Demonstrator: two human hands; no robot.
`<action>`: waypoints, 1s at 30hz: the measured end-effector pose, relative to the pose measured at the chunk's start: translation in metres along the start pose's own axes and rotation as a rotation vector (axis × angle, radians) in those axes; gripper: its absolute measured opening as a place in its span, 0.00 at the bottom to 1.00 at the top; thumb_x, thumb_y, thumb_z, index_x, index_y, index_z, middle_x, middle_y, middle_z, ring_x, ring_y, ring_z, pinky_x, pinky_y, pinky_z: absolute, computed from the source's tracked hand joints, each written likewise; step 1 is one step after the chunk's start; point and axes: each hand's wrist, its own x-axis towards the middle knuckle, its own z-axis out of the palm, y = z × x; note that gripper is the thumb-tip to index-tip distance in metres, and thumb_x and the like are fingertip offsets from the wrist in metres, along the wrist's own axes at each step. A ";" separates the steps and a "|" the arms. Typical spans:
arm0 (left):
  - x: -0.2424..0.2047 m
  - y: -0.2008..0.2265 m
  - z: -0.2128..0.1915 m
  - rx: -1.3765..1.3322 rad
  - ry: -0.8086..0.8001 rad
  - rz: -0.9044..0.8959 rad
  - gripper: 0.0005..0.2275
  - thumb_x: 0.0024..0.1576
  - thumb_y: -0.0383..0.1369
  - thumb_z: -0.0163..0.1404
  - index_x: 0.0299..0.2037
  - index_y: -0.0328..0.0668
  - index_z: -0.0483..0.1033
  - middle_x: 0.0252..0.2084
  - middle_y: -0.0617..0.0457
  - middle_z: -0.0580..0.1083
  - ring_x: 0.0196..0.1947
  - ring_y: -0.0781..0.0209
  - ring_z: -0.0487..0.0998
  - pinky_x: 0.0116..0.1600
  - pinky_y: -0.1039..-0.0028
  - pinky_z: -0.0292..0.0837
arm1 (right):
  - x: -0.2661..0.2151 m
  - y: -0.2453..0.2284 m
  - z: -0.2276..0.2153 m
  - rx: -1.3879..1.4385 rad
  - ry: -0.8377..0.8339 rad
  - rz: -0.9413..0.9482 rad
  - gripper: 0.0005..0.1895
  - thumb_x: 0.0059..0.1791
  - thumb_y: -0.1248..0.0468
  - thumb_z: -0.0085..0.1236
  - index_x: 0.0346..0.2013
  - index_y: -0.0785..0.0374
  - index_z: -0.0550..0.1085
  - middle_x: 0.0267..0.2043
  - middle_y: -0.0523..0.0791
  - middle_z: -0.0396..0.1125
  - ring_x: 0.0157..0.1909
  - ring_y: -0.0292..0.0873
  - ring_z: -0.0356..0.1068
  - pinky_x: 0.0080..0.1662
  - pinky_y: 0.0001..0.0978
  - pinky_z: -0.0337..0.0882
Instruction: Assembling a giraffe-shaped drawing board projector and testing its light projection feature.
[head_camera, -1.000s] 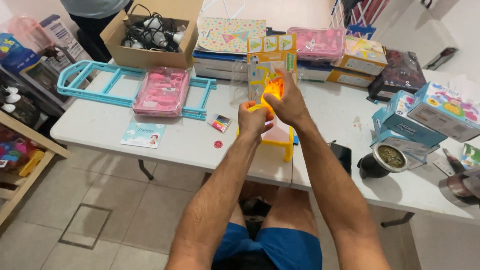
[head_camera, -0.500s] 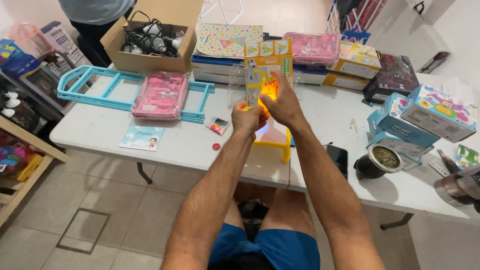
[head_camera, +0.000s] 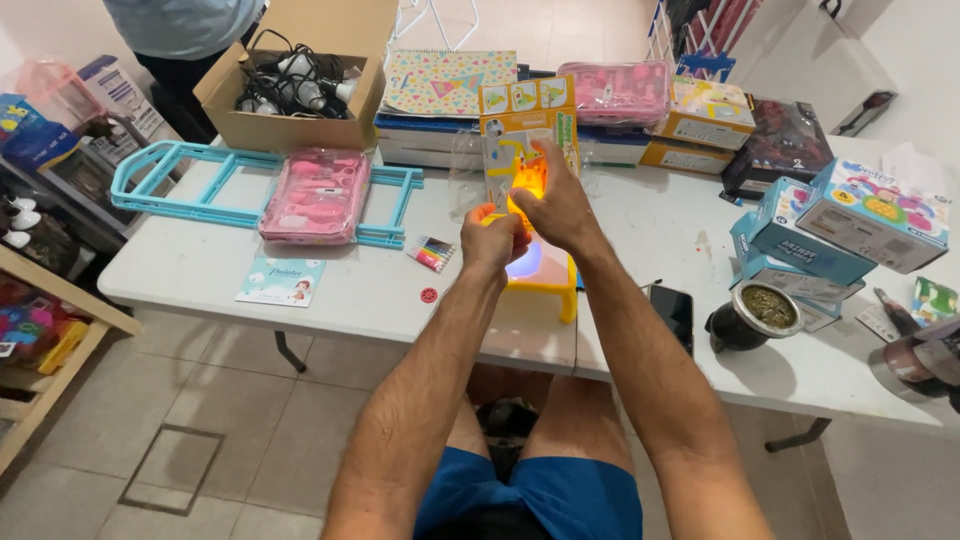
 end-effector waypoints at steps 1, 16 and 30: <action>-0.003 0.002 0.000 -0.005 -0.002 0.003 0.37 0.40 0.18 0.52 0.67 0.31 0.61 0.48 0.32 0.71 0.28 0.50 0.83 0.44 0.63 0.83 | 0.000 -0.001 -0.001 0.007 -0.006 -0.005 0.35 0.48 0.64 0.56 0.69 0.62 0.56 0.58 0.62 0.62 0.60 0.64 0.68 0.61 0.53 0.70; -0.028 0.004 -0.030 -0.015 -0.149 0.034 0.31 0.43 0.22 0.50 0.64 0.36 0.68 0.42 0.39 0.71 0.27 0.56 0.81 0.42 0.69 0.82 | -0.004 -0.004 0.000 -0.033 -0.001 -0.043 0.34 0.51 0.60 0.58 0.68 0.64 0.57 0.60 0.63 0.61 0.62 0.67 0.67 0.62 0.57 0.68; 0.092 -0.082 -0.202 0.748 -0.036 0.110 0.16 0.46 0.31 0.53 0.45 0.57 0.84 0.26 0.50 0.79 0.33 0.51 0.83 0.40 0.67 0.77 | -0.070 0.165 -0.017 0.207 0.183 -0.052 0.36 0.56 0.62 0.57 0.72 0.67 0.49 0.65 0.60 0.55 0.67 0.57 0.60 0.65 0.50 0.62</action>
